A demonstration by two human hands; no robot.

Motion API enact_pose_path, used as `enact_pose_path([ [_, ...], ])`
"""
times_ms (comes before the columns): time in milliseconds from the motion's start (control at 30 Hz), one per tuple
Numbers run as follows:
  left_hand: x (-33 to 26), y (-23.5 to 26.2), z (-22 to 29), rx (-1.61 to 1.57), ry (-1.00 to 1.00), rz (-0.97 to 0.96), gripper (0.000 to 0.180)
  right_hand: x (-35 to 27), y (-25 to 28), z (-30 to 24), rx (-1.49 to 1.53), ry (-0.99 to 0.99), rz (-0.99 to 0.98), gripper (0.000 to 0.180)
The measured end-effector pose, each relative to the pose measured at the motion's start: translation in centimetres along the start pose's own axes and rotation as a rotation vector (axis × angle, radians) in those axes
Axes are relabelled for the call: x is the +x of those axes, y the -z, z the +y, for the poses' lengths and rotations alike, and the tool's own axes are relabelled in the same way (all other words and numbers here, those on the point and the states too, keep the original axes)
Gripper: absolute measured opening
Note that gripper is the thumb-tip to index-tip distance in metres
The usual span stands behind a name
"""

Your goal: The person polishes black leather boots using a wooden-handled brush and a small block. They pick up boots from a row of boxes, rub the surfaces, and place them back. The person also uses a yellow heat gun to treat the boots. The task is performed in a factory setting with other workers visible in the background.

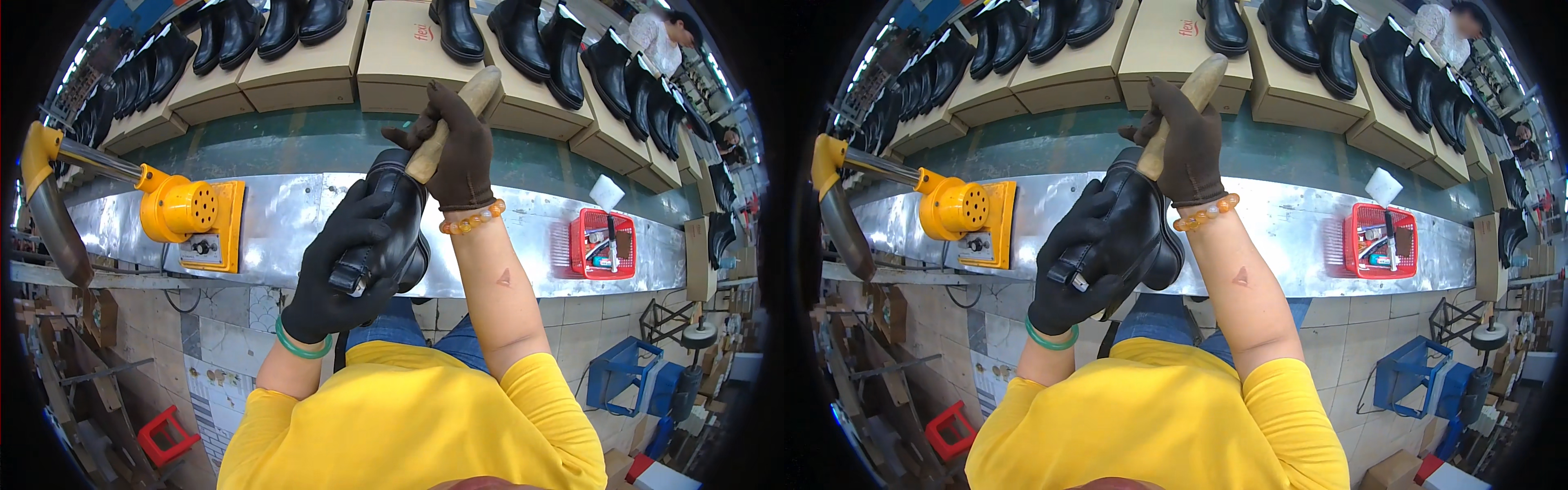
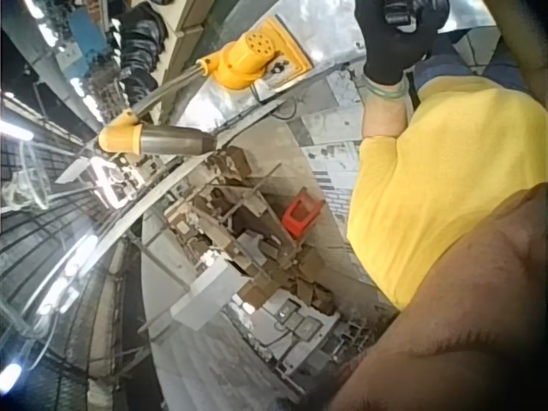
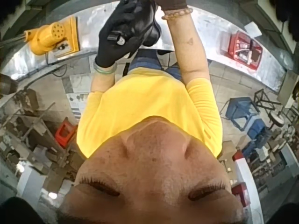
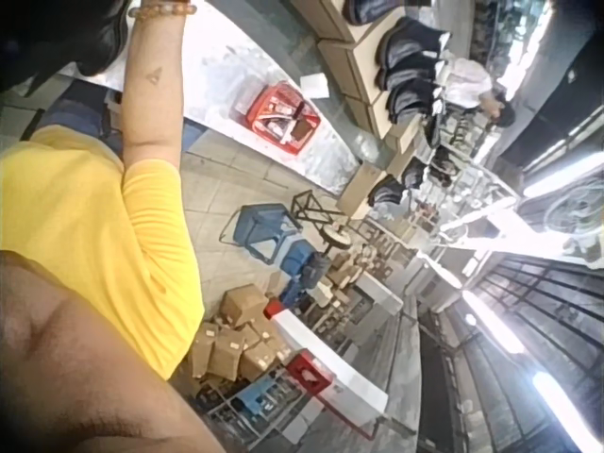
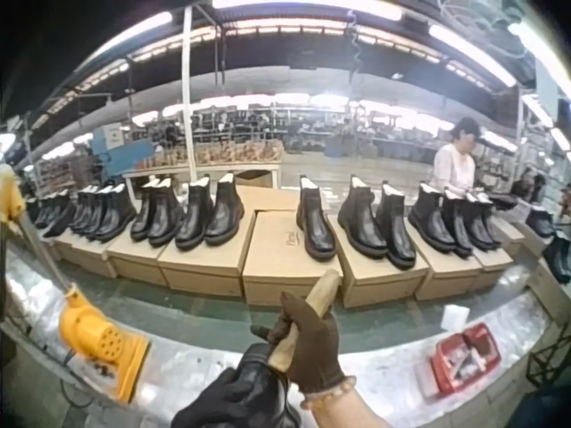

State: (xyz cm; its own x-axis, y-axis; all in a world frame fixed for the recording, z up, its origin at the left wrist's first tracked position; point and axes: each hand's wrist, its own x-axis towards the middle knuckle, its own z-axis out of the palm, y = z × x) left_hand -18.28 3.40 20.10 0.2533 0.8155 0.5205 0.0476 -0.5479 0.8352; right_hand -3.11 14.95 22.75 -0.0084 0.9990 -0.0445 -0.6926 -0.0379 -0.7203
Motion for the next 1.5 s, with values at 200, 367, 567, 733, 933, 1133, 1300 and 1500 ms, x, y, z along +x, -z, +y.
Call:
enact_pose_path([
  [200, -0.1, -0.1, 0.2, 0.013, -0.008, -0.012, 0.054, -0.5, -0.3, -0.2, -0.176, 0.052, -0.059, 0.023],
  [367, -0.3, -0.2, 0.1, -0.001, -0.022, -0.012, 0.051, -1.0, -1.2, -0.4, -0.362, 0.095, -0.144, 0.021],
  [567, -0.9, -0.4, 0.4, 0.034, -0.035, -0.025, 0.050, -1.6, -1.5, -0.7, -0.399, 0.085, -0.205, 0.026],
  [733, -1.0, 0.1, 0.4, 0.019, -0.037, -0.035, 0.049, -2.0, -2.3, -0.8, -0.492, 0.049, -0.198, 0.021],
  [933, -0.5, 0.9, 0.2, -0.059, -0.023, 0.005, 0.048, -0.4, 0.1, 1.5, -0.035, 0.102, -0.180, 0.024],
  [1133, -0.6, 1.7, -0.2, -0.088, 0.012, 0.010, 0.047, -0.5, -0.3, 2.3, -0.022, 0.120, -0.094, 0.022],
  [1300, -0.8, 1.5, -0.2, -0.081, 0.017, 0.013, 0.046, -1.2, -1.0, 2.6, -0.093, 0.222, -0.109, 0.021],
  [1500, -0.5, 0.1, 1.2, 0.089, -0.016, -0.051, 0.054, -0.7, 0.6, 1.3, 0.050, 0.070, -0.083, 0.024],
])
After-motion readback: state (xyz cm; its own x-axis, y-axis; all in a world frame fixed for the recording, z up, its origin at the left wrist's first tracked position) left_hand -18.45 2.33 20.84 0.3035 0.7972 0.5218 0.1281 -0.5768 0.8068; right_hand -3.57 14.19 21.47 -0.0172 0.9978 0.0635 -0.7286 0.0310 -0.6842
